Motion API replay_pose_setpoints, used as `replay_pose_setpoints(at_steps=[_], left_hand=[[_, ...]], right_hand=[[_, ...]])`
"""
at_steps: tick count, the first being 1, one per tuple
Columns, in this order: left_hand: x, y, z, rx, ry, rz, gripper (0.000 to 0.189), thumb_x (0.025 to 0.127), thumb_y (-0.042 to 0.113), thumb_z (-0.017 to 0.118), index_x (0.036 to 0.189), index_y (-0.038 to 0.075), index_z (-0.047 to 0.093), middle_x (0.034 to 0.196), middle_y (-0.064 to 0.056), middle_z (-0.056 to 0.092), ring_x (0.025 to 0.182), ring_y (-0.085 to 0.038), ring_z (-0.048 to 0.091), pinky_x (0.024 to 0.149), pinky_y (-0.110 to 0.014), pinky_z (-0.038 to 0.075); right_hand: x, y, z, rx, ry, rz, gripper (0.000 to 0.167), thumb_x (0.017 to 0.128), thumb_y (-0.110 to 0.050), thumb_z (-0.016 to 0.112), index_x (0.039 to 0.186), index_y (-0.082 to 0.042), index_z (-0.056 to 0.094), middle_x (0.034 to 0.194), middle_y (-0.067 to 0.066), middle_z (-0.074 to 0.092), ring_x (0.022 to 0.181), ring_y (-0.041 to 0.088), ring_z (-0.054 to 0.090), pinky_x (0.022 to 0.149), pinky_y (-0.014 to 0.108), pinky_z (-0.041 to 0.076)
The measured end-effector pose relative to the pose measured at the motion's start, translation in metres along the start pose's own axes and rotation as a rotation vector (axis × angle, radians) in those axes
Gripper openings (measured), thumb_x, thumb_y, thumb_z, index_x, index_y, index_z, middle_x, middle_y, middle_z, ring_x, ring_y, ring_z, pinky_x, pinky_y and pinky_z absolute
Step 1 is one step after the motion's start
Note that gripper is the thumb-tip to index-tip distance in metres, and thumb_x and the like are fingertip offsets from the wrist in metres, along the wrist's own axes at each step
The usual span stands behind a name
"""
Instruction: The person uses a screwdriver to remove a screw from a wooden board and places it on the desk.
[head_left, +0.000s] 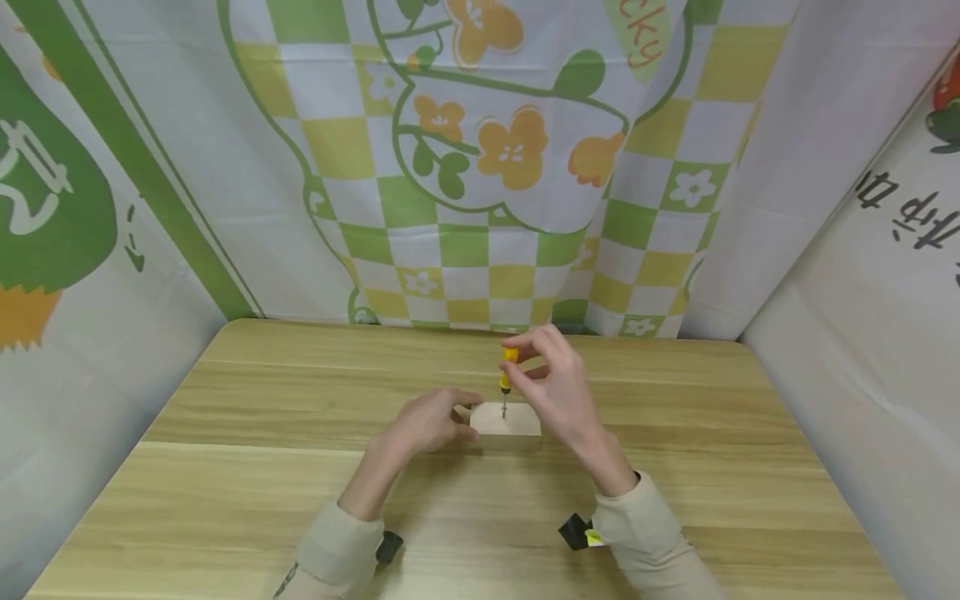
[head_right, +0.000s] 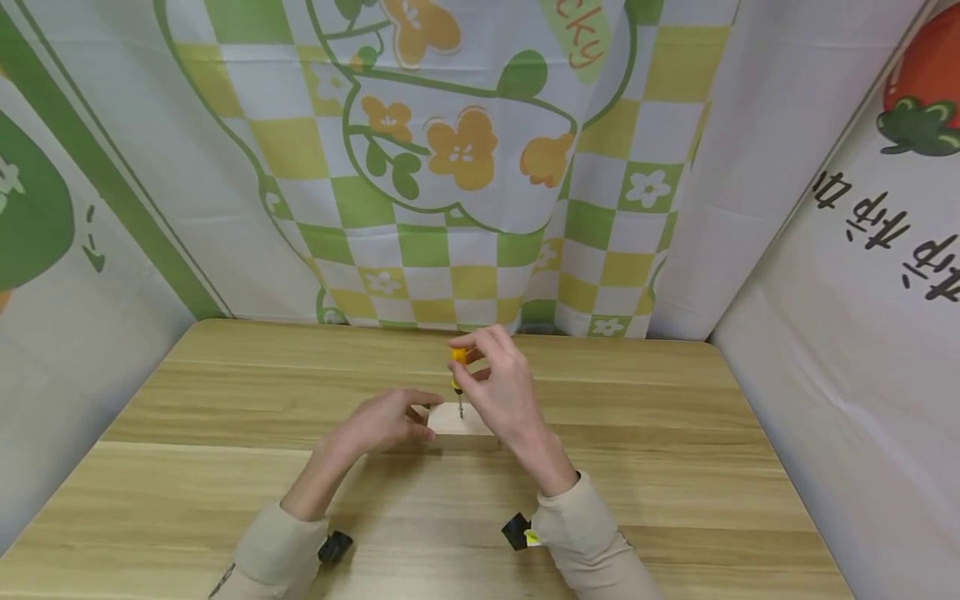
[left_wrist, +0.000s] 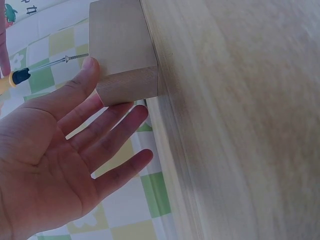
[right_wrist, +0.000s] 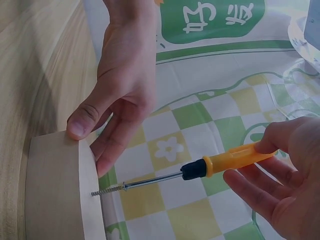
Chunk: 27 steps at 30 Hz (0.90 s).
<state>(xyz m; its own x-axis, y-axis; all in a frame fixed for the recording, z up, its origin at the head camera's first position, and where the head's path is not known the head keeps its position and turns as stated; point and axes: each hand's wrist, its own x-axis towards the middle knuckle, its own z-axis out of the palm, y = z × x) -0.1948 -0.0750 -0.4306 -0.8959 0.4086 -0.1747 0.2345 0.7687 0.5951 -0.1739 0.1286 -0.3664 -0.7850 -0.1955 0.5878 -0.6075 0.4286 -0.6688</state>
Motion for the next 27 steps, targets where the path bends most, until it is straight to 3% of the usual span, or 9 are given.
replay_pose_setpoints(at_steps=[7,12,17,27], left_hand=[[0.0,-0.0012,0.0013,-0.006,-0.005,-0.009,0.055,0.084,0.029,0.08,0.135,0.022,0.062,0.125,-0.005,0.07,0.102,-0.019,0.071,0.088,-0.048,0.055],[-0.0003,-0.001,0.0011,-0.004,-0.002,-0.011,0.055,0.084,0.029,0.08,0.135,0.022,0.062,0.123,-0.006,0.071,0.102,-0.02,0.071,0.091,-0.049,0.053],[-0.001,-0.0003,0.0007,-0.004,-0.004,-0.011,0.054,0.084,0.029,0.079,0.135,0.022,0.062,0.124,-0.006,0.071,0.103,-0.021,0.071,0.093,-0.052,0.052],[-0.0006,0.0,0.0005,-0.004,-0.002,-0.018,0.054,0.085,0.029,0.079,0.135,0.022,0.062,0.122,-0.005,0.072,0.103,-0.02,0.071,0.092,-0.052,0.052]], right_hand=[[-0.001,-0.0023,-0.0007,0.018,-0.031,0.011,0.03,0.086,0.009,0.063,0.111,-0.008,0.07,0.11,0.006,0.068,0.096,0.02,0.067,0.07,0.027,0.06],[-0.0011,-0.001,0.0003,0.043,-0.046,0.005,0.027,0.087,0.004,0.069,0.112,-0.006,0.07,0.116,0.008,0.063,0.098,0.021,0.064,0.071,0.029,0.06],[-0.0012,0.0011,0.0019,0.034,-0.003,-0.006,0.02,0.087,-0.004,0.076,0.106,-0.009,0.072,0.108,0.007,0.057,0.092,0.019,0.061,0.068,0.028,0.06],[-0.001,-0.002,0.0022,0.032,-0.004,0.002,0.027,0.088,0.005,0.067,0.111,-0.009,0.069,0.108,0.005,0.065,0.096,0.019,0.066,0.069,0.03,0.059]])
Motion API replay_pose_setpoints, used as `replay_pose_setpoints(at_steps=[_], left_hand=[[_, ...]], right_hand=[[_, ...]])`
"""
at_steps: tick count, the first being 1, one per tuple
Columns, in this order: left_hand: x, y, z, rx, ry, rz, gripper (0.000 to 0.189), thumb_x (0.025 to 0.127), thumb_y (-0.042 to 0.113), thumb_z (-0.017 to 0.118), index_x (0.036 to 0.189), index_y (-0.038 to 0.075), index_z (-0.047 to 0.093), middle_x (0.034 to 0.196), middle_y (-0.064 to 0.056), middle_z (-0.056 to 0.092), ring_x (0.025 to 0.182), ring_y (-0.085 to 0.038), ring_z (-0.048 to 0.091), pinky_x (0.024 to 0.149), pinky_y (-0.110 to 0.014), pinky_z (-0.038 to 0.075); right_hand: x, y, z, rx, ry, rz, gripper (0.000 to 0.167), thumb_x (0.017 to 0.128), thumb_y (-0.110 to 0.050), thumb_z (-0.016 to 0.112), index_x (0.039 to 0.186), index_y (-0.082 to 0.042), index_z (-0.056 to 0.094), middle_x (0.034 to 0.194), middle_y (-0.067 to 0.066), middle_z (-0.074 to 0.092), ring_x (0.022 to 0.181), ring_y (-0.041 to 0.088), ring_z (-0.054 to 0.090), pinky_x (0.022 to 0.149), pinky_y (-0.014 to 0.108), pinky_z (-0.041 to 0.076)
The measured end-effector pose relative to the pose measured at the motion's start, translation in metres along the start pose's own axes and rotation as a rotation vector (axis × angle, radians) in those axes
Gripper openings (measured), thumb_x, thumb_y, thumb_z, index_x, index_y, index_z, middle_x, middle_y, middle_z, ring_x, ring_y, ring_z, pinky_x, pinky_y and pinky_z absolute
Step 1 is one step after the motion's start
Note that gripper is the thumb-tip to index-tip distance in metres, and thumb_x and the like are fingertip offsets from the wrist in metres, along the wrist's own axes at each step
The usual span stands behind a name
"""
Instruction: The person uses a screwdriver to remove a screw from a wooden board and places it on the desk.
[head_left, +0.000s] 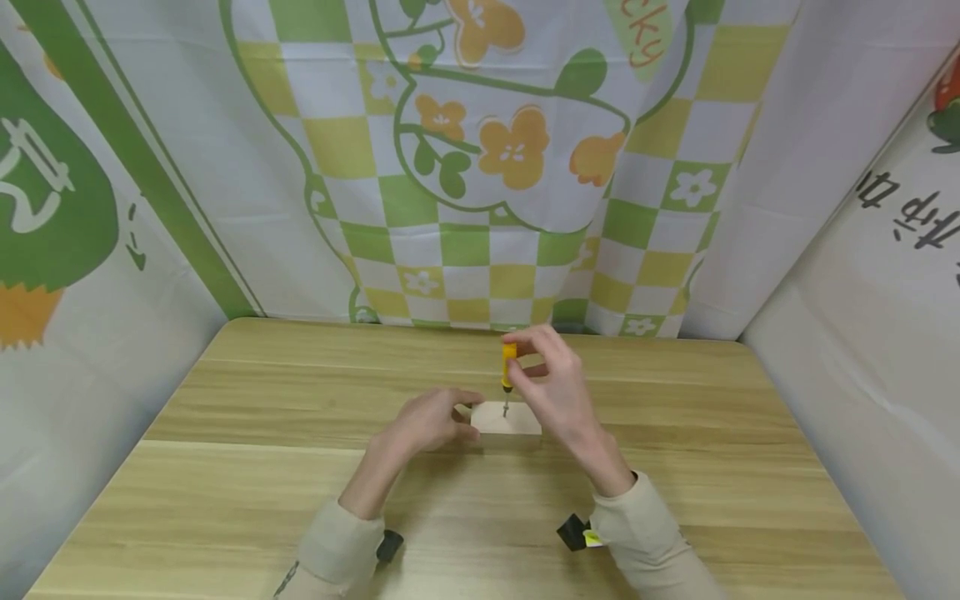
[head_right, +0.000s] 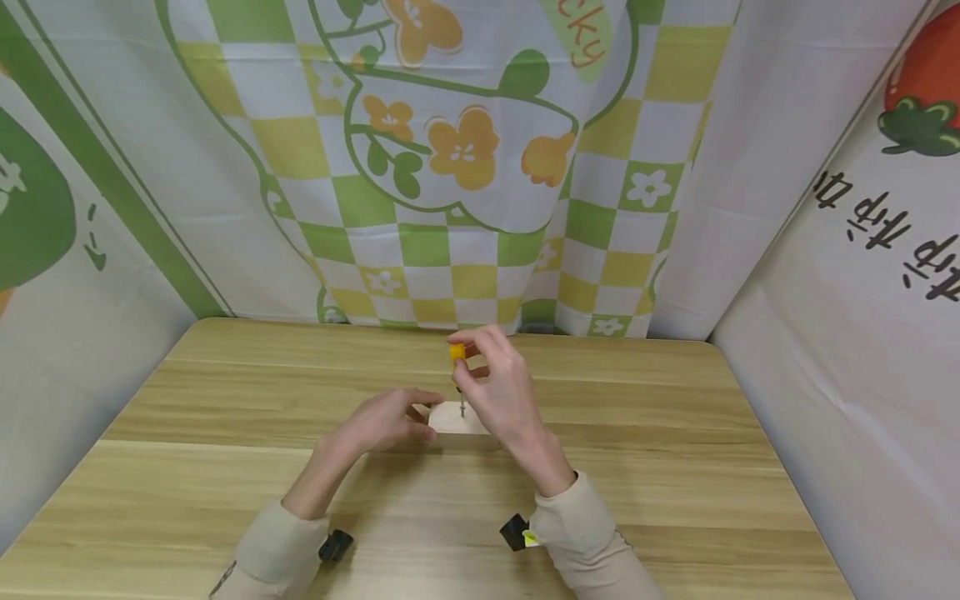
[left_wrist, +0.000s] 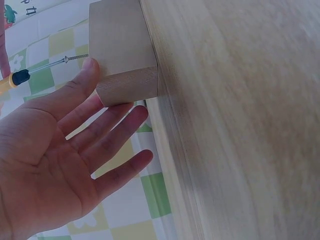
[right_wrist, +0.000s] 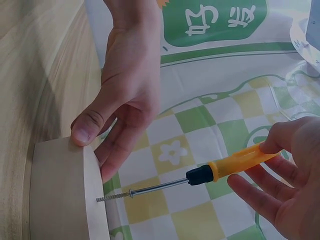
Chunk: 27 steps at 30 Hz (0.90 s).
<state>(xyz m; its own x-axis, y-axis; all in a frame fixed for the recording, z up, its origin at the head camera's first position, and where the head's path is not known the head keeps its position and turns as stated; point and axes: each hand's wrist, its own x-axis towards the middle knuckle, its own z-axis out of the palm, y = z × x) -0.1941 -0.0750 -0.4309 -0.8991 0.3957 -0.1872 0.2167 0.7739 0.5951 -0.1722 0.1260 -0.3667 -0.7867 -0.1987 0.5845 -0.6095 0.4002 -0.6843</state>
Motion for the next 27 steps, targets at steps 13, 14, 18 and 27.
replay_pose_setpoints(at_steps=[13,14,18,27], left_hand=[[-0.0004,0.0007,-0.0012,-0.001,0.001,0.007,0.053,0.085,0.028,0.079,0.135,0.022,0.062,0.125,-0.006,0.07,0.104,-0.022,0.071,0.09,-0.052,0.053],[-0.0004,0.0007,-0.0014,0.001,0.002,0.01,0.053,0.085,0.028,0.079,0.135,0.022,0.062,0.125,-0.006,0.07,0.104,-0.022,0.071,0.09,-0.052,0.053],[-0.0003,0.0009,-0.0017,0.001,0.004,0.017,0.054,0.085,0.029,0.079,0.135,0.02,0.062,0.127,-0.006,0.069,0.103,-0.021,0.071,0.089,-0.05,0.054],[-0.0009,0.0003,-0.001,-0.01,-0.001,0.017,0.054,0.084,0.028,0.079,0.135,0.02,0.062,0.125,-0.005,0.07,0.1,-0.019,0.071,0.088,-0.048,0.055]], right_hand=[[-0.0002,0.0013,0.0007,-0.02,0.0,0.012,0.024,0.086,-0.005,0.076,0.107,-0.006,0.066,0.11,0.008,0.054,0.094,0.019,0.061,0.068,0.031,0.06],[-0.0001,0.0015,0.0007,-0.031,0.003,0.014,0.024,0.086,-0.007,0.077,0.107,-0.007,0.066,0.109,0.007,0.054,0.093,0.019,0.06,0.067,0.031,0.06],[0.0001,0.0016,0.0005,-0.057,0.012,0.006,0.021,0.088,-0.003,0.074,0.106,-0.009,0.066,0.107,0.006,0.059,0.09,0.018,0.063,0.065,0.03,0.059],[-0.0022,0.0009,-0.0001,-0.018,0.01,-0.024,0.025,0.086,0.008,0.066,0.106,-0.007,0.067,0.114,0.008,0.064,0.097,0.021,0.063,0.068,0.029,0.06]])
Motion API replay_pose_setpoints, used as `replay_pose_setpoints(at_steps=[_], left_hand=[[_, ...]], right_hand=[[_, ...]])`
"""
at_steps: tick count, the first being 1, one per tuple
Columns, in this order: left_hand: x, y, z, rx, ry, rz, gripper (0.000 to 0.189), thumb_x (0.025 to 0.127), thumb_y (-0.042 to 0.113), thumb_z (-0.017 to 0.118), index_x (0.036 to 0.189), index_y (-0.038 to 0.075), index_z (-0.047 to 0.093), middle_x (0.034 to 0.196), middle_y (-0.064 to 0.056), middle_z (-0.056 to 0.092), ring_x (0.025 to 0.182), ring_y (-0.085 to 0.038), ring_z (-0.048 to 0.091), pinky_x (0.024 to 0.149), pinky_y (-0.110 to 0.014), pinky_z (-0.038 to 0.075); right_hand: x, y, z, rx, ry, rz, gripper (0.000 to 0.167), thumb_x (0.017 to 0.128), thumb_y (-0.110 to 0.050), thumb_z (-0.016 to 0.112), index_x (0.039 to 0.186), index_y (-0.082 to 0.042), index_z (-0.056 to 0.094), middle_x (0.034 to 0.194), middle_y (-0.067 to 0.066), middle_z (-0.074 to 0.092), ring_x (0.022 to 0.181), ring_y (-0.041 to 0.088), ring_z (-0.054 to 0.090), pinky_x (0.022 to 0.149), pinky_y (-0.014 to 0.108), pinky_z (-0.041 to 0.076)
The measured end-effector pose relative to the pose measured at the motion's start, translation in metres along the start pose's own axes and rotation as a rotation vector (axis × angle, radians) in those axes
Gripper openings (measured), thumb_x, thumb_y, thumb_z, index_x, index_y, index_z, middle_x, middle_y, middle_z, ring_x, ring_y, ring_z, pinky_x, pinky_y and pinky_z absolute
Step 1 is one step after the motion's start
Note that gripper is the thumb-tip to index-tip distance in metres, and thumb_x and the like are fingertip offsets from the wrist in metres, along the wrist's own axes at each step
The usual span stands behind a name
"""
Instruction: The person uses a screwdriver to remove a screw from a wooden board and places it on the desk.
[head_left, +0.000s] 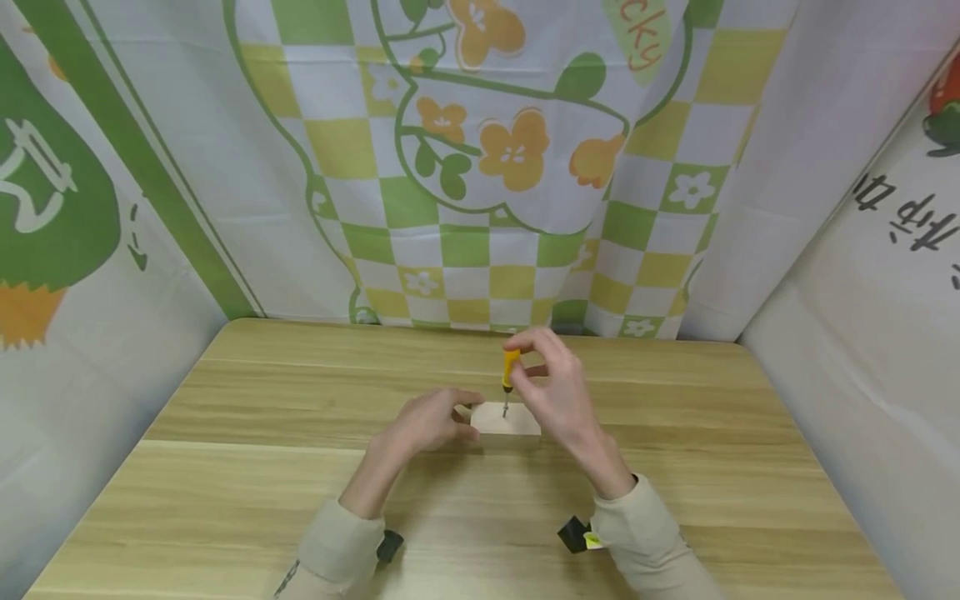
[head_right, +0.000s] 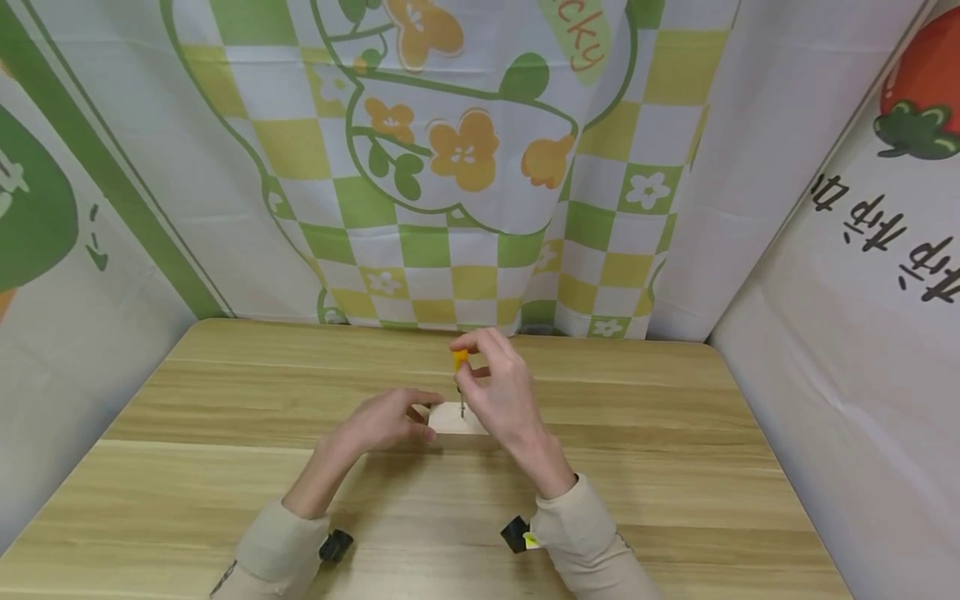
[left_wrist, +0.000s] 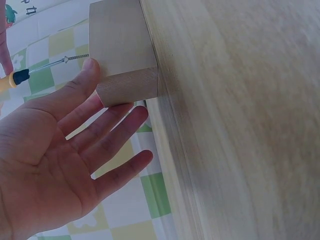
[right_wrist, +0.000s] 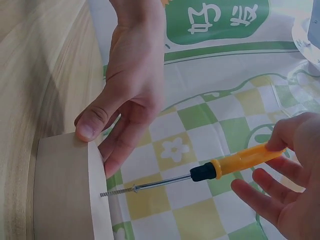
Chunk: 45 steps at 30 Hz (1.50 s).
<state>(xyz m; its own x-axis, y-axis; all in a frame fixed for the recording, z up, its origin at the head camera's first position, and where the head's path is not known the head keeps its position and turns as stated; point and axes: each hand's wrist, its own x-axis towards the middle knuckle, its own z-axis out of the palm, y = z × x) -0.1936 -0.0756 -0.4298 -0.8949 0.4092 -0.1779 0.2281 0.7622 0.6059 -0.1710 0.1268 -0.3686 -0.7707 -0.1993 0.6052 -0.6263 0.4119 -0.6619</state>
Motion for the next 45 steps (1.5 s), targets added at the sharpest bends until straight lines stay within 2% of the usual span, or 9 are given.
replay_pose_setpoints(at_steps=[4,7,11,15,22,40,45], left_hand=[[-0.0002,-0.0001,0.0001,-0.001,-0.004,-0.002,0.055,0.084,0.028,0.079,0.136,0.02,0.062,0.124,-0.005,0.071,0.101,-0.019,0.071,0.087,-0.048,0.055],[0.0,-0.0001,0.0002,0.002,-0.004,-0.002,0.055,0.084,0.028,0.079,0.136,0.02,0.062,0.125,-0.005,0.07,0.101,-0.019,0.071,0.087,-0.047,0.055],[0.0002,0.0002,0.0004,0.003,-0.002,-0.006,0.055,0.084,0.027,0.08,0.136,0.019,0.062,0.126,-0.006,0.069,0.101,-0.019,0.071,0.085,-0.045,0.056],[-0.0002,0.0012,0.0,-0.005,-0.003,-0.012,0.054,0.084,0.026,0.08,0.135,0.019,0.062,0.126,-0.006,0.069,0.101,-0.019,0.071,0.085,-0.043,0.056],[-0.0004,0.0013,0.0002,0.008,0.002,-0.009,0.053,0.084,0.026,0.08,0.134,0.02,0.063,0.127,-0.006,0.069,0.101,-0.019,0.071,0.085,-0.043,0.056],[-0.0018,-0.0021,0.0016,0.059,0.017,0.055,0.055,0.086,0.031,0.078,0.137,0.018,0.061,0.138,-0.005,0.062,0.115,-0.028,0.066,0.096,-0.052,0.052],[-0.0013,-0.0017,0.0014,0.067,0.07,0.106,0.052,0.087,0.035,0.076,0.134,0.017,0.062,0.135,-0.004,0.064,0.119,-0.027,0.063,0.097,-0.052,0.051]], right_hand=[[-0.0006,0.0,0.0007,-0.027,0.012,-0.003,0.019,0.087,-0.002,0.075,0.104,-0.007,0.067,0.113,0.009,0.057,0.091,0.02,0.061,0.066,0.03,0.06],[-0.0007,0.0002,0.0011,-0.044,0.025,-0.002,0.019,0.087,-0.006,0.076,0.104,-0.008,0.067,0.109,0.007,0.056,0.087,0.018,0.061,0.065,0.03,0.059],[-0.001,0.0011,0.0013,-0.025,0.035,-0.007,0.02,0.087,0.002,0.072,0.104,-0.009,0.066,0.11,0.006,0.06,0.089,0.019,0.064,0.065,0.03,0.059],[-0.0006,0.0012,0.0012,-0.006,0.037,-0.001,0.026,0.086,0.01,0.066,0.107,-0.005,0.066,0.11,0.009,0.063,0.091,0.022,0.065,0.066,0.033,0.06],[-0.0019,0.0025,0.0001,0.018,0.022,-0.031,0.033,0.085,0.014,0.061,0.111,-0.006,0.067,0.113,0.007,0.064,0.094,0.021,0.064,0.066,0.03,0.06],[-0.004,0.0039,-0.0046,0.014,0.019,-0.053,0.034,0.085,0.015,0.06,0.111,-0.006,0.069,0.111,0.008,0.065,0.097,0.022,0.065,0.068,0.028,0.06],[-0.0041,0.0028,-0.0064,0.008,0.02,-0.054,0.034,0.085,0.014,0.061,0.11,-0.006,0.07,0.111,0.008,0.065,0.096,0.022,0.065,0.068,0.028,0.06]])
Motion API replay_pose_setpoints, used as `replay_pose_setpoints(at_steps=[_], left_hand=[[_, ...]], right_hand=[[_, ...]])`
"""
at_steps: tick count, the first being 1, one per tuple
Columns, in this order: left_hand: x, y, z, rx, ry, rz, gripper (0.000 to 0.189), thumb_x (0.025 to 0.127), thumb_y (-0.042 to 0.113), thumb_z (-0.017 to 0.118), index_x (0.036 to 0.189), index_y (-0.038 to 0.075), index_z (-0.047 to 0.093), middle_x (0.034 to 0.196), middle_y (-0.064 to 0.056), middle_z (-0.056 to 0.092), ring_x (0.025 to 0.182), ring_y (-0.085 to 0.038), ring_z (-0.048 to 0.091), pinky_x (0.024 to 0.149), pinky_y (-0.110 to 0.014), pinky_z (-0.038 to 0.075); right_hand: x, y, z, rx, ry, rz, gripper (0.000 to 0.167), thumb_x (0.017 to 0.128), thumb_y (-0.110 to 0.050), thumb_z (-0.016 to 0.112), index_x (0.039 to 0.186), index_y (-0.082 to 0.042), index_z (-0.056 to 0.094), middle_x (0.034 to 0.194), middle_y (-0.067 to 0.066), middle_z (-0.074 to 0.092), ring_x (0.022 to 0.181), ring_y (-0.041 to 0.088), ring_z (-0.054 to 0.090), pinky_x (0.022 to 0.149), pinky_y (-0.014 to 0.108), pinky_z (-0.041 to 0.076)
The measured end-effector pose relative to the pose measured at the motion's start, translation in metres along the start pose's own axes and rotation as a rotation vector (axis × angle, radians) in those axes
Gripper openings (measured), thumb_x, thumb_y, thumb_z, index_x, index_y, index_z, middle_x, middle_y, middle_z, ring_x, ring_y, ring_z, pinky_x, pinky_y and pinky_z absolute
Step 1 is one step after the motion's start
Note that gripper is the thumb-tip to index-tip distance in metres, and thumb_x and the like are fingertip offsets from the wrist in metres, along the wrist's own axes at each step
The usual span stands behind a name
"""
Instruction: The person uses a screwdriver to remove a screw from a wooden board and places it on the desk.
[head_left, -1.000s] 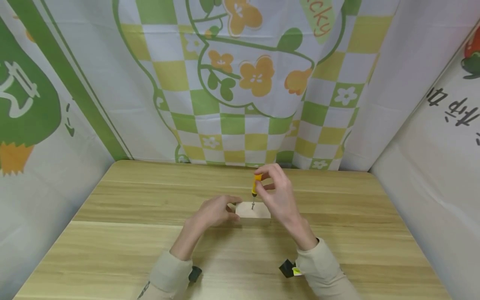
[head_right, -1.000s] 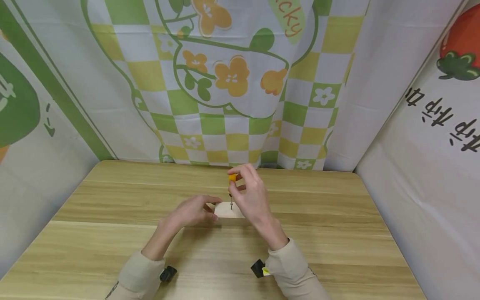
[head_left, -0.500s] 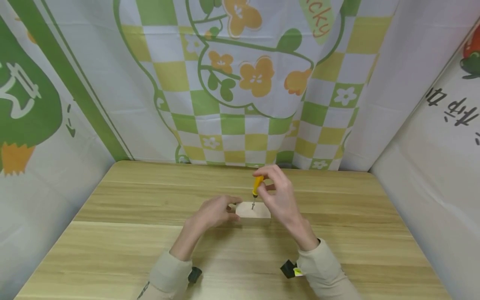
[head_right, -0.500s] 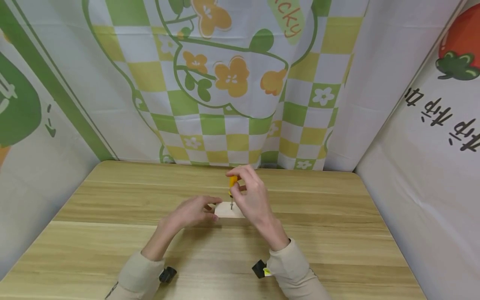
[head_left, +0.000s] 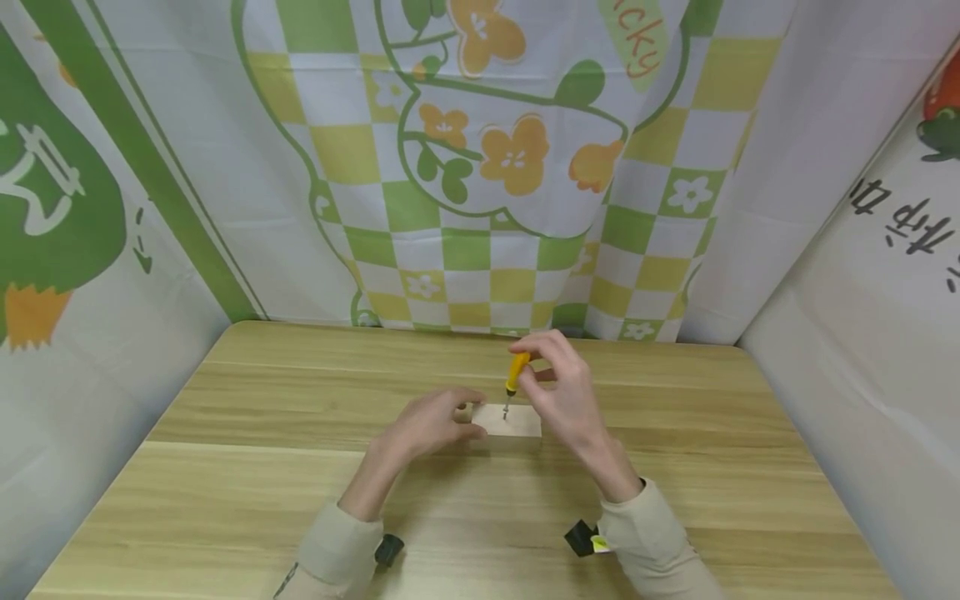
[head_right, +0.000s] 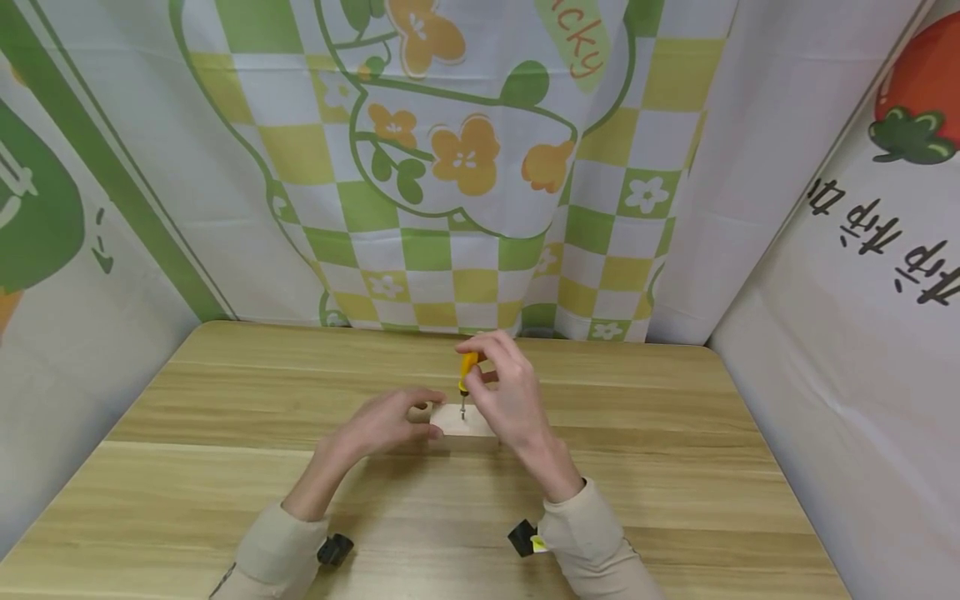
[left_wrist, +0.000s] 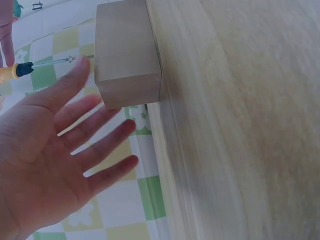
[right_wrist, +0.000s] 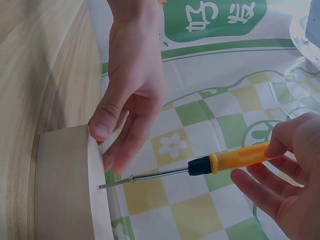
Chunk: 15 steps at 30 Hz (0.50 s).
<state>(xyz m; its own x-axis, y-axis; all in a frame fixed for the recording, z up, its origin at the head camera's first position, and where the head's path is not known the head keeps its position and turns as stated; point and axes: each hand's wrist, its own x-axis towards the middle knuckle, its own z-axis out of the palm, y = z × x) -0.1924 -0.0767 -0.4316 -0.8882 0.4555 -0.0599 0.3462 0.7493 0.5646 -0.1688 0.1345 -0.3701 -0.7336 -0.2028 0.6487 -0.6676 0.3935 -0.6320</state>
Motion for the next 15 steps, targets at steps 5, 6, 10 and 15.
replay_pose_setpoints(at_steps=[5,6,10,15], left_hand=[[0.004,0.002,0.002,-0.005,0.033,0.07,0.047,0.09,0.035,0.073,0.132,0.017,0.064,0.132,-0.001,0.066,0.122,-0.024,0.062,0.1,-0.049,0.05],[0.005,0.003,0.003,-0.007,0.04,0.089,0.046,0.09,0.034,0.073,0.131,0.016,0.065,0.132,-0.002,0.066,0.121,-0.024,0.062,0.1,-0.048,0.05],[0.009,0.006,0.005,-0.007,0.064,0.125,0.04,0.092,0.031,0.071,0.129,0.016,0.067,0.13,-0.001,0.067,0.121,-0.023,0.063,0.101,-0.048,0.05],[0.013,0.009,0.008,-0.006,0.081,0.126,0.036,0.094,0.032,0.068,0.127,0.017,0.068,0.129,-0.001,0.068,0.12,-0.023,0.063,0.1,-0.048,0.05]], right_hand=[[-0.001,0.0,-0.001,0.0,0.003,0.002,0.031,0.086,0.013,0.062,0.11,-0.004,0.07,0.111,0.008,0.065,0.096,0.023,0.066,0.068,0.026,0.06],[-0.001,0.0,-0.002,-0.001,0.004,0.002,0.031,0.086,0.013,0.062,0.11,-0.004,0.07,0.111,0.008,0.065,0.096,0.023,0.066,0.068,0.026,0.06],[-0.002,0.002,-0.003,0.004,0.014,-0.01,0.031,0.087,0.013,0.063,0.11,-0.006,0.07,0.111,0.008,0.065,0.095,0.023,0.066,0.067,0.026,0.059],[-0.002,0.003,-0.007,0.021,0.045,-0.036,0.031,0.087,0.012,0.063,0.11,-0.007,0.071,0.11,0.008,0.065,0.095,0.023,0.066,0.065,0.03,0.06]])
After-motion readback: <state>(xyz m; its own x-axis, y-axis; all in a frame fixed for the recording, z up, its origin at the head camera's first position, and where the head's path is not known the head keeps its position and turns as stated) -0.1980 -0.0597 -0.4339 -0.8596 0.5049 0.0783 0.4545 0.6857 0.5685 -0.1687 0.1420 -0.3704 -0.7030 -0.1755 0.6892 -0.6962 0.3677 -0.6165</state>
